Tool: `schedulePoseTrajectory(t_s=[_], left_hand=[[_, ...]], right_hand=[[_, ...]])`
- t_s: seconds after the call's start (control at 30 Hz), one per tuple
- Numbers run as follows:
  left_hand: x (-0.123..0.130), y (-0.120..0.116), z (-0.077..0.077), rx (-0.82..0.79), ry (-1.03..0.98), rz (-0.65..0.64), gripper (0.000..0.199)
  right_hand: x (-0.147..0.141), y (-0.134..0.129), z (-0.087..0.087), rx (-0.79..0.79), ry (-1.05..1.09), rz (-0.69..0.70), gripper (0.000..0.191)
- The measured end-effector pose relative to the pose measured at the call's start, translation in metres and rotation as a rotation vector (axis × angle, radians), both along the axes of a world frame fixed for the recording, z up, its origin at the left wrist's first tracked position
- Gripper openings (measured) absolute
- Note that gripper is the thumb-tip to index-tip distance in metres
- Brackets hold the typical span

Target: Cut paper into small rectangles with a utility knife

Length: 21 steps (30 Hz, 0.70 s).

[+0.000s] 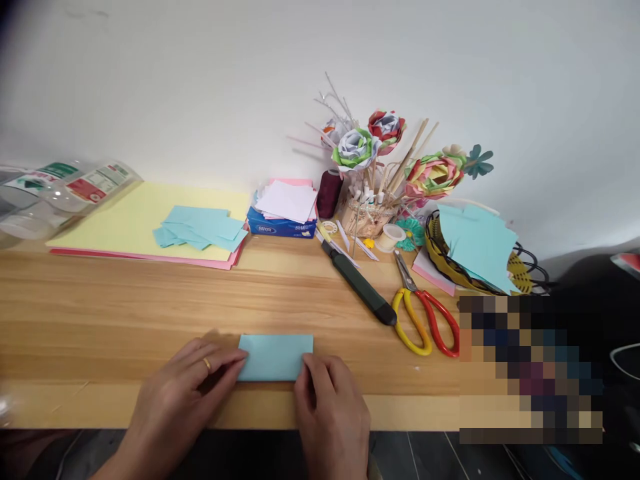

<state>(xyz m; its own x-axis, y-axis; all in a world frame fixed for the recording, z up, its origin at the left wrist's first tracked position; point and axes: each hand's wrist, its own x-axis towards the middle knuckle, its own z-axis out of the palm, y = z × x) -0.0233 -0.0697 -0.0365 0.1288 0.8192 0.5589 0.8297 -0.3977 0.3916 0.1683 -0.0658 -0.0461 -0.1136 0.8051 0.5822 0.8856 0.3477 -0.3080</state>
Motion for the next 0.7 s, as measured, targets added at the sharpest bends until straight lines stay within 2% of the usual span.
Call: schedulePoseTrajectory(t_s=[0.1,0.3,0.53,0.7], left_hand=[[-0.002,0.0,0.0,0.026,0.018,-0.009,0.016],[-0.012,-0.003,-0.007,-0.075,0.155,-0.057,0.015],[-0.027,0.002,-0.014,-0.026,0.277,-0.211,0.021],[-0.034,0.007,-0.016,0.004,0.32,-0.293,0.022]], right_hand=[[0.001,-0.002,-0.006,-0.031,0.014,-0.011,0.02],[0.005,-0.003,-0.011,-0.063,0.0,0.019,0.018],[0.012,-0.004,-0.024,-0.101,0.038,0.071,0.025],[0.014,-0.006,-0.025,-0.142,0.062,0.073,0.028]])
